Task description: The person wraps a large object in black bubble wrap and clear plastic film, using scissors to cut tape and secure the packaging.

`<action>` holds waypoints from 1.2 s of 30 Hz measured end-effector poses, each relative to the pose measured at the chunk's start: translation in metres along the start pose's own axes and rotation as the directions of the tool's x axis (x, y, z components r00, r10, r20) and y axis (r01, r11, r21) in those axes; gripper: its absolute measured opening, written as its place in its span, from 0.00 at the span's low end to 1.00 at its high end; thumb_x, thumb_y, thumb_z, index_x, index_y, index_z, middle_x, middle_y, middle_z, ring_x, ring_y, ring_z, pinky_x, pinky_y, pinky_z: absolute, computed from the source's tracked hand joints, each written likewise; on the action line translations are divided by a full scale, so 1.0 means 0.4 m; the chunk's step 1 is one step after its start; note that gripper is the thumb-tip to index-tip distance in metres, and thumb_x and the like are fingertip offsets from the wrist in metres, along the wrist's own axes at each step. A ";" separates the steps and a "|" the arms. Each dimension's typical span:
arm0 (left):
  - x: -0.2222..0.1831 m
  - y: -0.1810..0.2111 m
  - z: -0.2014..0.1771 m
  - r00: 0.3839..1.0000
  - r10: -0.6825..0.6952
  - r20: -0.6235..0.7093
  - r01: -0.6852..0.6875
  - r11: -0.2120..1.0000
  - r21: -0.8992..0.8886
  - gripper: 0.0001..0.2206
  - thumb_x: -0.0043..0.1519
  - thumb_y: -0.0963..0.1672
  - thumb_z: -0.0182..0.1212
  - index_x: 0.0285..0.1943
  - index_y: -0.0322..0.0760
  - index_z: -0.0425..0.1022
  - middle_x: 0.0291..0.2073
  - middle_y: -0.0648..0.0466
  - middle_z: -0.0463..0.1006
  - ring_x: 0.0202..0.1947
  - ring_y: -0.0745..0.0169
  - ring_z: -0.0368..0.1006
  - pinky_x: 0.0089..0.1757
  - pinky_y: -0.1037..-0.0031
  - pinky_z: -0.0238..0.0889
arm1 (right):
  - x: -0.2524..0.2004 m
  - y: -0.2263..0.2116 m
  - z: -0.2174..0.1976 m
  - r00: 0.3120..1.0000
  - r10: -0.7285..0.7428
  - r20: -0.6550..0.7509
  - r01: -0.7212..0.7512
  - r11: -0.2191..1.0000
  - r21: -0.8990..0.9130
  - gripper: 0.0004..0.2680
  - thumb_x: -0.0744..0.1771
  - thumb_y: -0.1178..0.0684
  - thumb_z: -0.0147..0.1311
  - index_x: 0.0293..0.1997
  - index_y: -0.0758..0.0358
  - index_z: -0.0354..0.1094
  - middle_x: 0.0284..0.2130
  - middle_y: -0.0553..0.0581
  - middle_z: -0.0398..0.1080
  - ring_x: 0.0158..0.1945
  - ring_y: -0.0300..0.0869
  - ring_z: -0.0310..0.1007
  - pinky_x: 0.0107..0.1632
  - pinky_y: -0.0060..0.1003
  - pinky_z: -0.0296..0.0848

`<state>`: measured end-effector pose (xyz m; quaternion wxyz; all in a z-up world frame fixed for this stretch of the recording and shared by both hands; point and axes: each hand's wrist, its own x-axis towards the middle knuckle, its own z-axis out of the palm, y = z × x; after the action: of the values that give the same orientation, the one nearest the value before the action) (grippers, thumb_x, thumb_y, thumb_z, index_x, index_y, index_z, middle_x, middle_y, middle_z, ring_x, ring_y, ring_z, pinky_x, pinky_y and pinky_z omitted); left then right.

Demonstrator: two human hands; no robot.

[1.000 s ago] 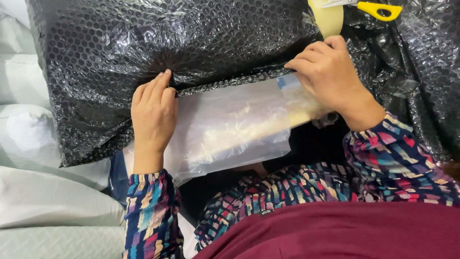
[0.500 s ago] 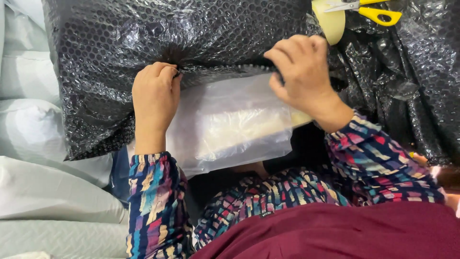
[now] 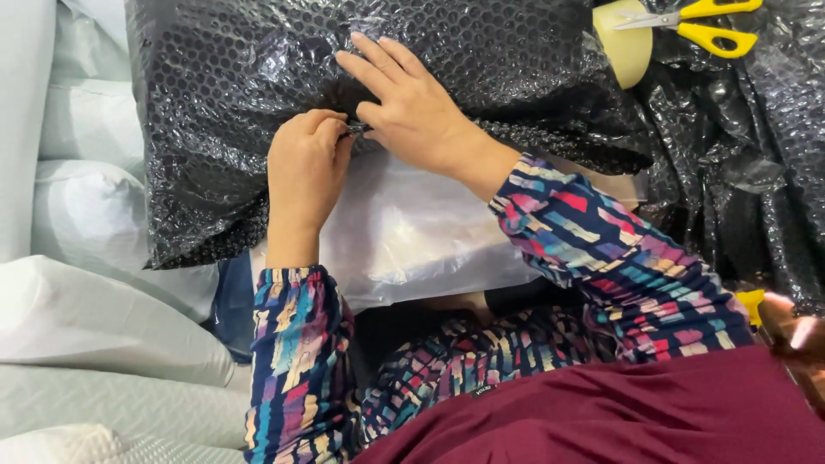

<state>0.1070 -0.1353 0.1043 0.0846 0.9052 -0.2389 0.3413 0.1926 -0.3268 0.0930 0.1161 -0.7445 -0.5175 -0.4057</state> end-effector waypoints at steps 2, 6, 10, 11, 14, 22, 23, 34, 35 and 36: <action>-0.013 0.017 -0.029 1.000 0.012 0.009 -0.012 1.000 -0.021 0.06 0.61 0.35 0.67 0.44 0.26 0.75 0.46 0.41 0.79 0.44 0.42 0.75 0.44 0.57 0.68 | 0.001 0.016 0.002 1.000 -0.016 -0.003 0.015 1.000 -0.002 0.09 0.62 0.52 0.75 0.29 0.59 0.74 0.66 0.69 0.64 0.72 0.61 0.56 0.71 0.56 0.57; -0.101 -0.016 -0.080 0.994 0.109 0.012 -0.110 0.989 0.096 0.23 0.70 0.56 0.57 0.51 0.32 0.67 0.53 0.43 0.70 0.50 0.43 0.68 0.50 0.56 0.62 | 0.012 0.029 -0.008 0.999 -0.040 -0.005 0.040 0.999 -0.017 0.08 0.59 0.51 0.75 0.28 0.56 0.77 0.63 0.65 0.67 0.68 0.58 0.61 0.67 0.52 0.60; -0.232 -0.085 -0.126 0.996 0.060 0.067 -0.076 0.961 0.266 0.28 0.65 0.60 0.62 0.50 0.34 0.67 0.52 0.44 0.69 0.51 0.43 0.67 0.54 0.55 0.58 | 0.014 0.031 -0.010 0.999 -0.050 -0.012 0.050 0.999 -0.004 0.06 0.61 0.51 0.74 0.29 0.55 0.79 0.63 0.64 0.68 0.68 0.58 0.63 0.68 0.52 0.60; -0.257 -0.104 -0.134 0.997 0.055 0.063 -0.072 0.945 0.320 0.28 0.66 0.62 0.54 0.49 0.35 0.66 0.51 0.44 0.68 0.51 0.43 0.67 0.55 0.54 0.58 | 0.016 0.030 -0.012 0.998 -0.053 -0.029 0.053 0.999 -0.004 0.05 0.61 0.53 0.73 0.28 0.55 0.78 0.61 0.64 0.69 0.66 0.58 0.65 0.66 0.52 0.62; -0.315 -0.144 -0.147 0.997 0.019 0.081 -0.050 0.915 0.400 0.25 0.58 0.57 0.63 0.47 0.34 0.68 0.51 0.45 0.69 0.54 0.44 0.68 0.58 0.54 0.59 | 0.015 0.030 -0.012 0.998 -0.056 -0.024 0.056 0.998 -0.008 0.05 0.60 0.53 0.72 0.28 0.55 0.78 0.60 0.63 0.70 0.66 0.57 0.66 0.64 0.51 0.62; -0.307 -0.167 -0.165 0.999 -0.010 0.032 -0.003 0.916 0.402 0.07 0.57 0.35 0.65 0.40 0.33 0.74 0.48 0.49 0.77 0.47 0.52 0.74 0.53 0.63 0.64 | 0.017 0.036 -0.011 0.997 -0.065 -0.029 0.065 0.998 -0.021 0.04 0.61 0.50 0.72 0.29 0.51 0.79 0.59 0.61 0.73 0.66 0.55 0.66 0.64 0.50 0.61; -0.314 -0.178 -0.163 0.998 -0.059 0.035 0.040 0.916 0.399 0.06 0.60 0.37 0.65 0.42 0.37 0.75 0.49 0.54 0.79 0.47 0.54 0.74 0.49 0.65 0.61 | 0.017 0.037 -0.013 0.998 -0.067 -0.023 0.066 0.997 -0.026 0.05 0.61 0.49 0.74 0.29 0.52 0.80 0.59 0.61 0.73 0.65 0.54 0.66 0.64 0.49 0.62; -0.296 -0.216 -0.137 0.972 -0.234 0.030 0.219 0.942 0.254 0.02 0.68 0.37 0.61 0.44 0.33 0.78 0.29 0.50 0.80 0.27 0.50 0.73 0.31 0.62 0.63 | 0.039 -0.023 -0.038 0.998 -0.057 -0.007 0.055 0.987 -0.153 0.13 0.61 0.47 0.77 0.35 0.57 0.74 0.57 0.66 0.70 0.67 0.58 0.64 0.66 0.53 0.61; -0.296 -0.218 -0.133 0.970 -0.242 0.027 0.226 0.935 0.273 0.02 0.69 0.38 0.61 0.44 0.34 0.78 0.29 0.51 0.80 0.26 0.51 0.73 0.31 0.62 0.63 | 0.036 -0.031 -0.023 0.995 -0.085 0.045 0.090 0.989 -0.120 0.14 0.63 0.46 0.78 0.36 0.57 0.72 0.65 0.69 0.65 0.70 0.65 0.58 0.70 0.61 0.53; -0.293 -0.220 -0.130 0.968 -0.249 0.026 0.231 0.928 0.292 0.02 0.69 0.39 0.61 0.44 0.35 0.78 0.29 0.53 0.81 0.25 0.52 0.73 0.31 0.63 0.64 | 0.034 -0.040 -0.009 0.989 -0.113 0.096 0.121 0.989 -0.086 0.15 0.65 0.44 0.79 0.36 0.57 0.71 0.72 0.72 0.60 0.74 0.73 0.52 0.74 0.70 0.46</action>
<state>0.0434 0.0017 0.0670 -0.0138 0.9404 -0.0770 0.3311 0.1787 -0.3128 0.1013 0.0340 -0.7349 -0.5459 -0.4010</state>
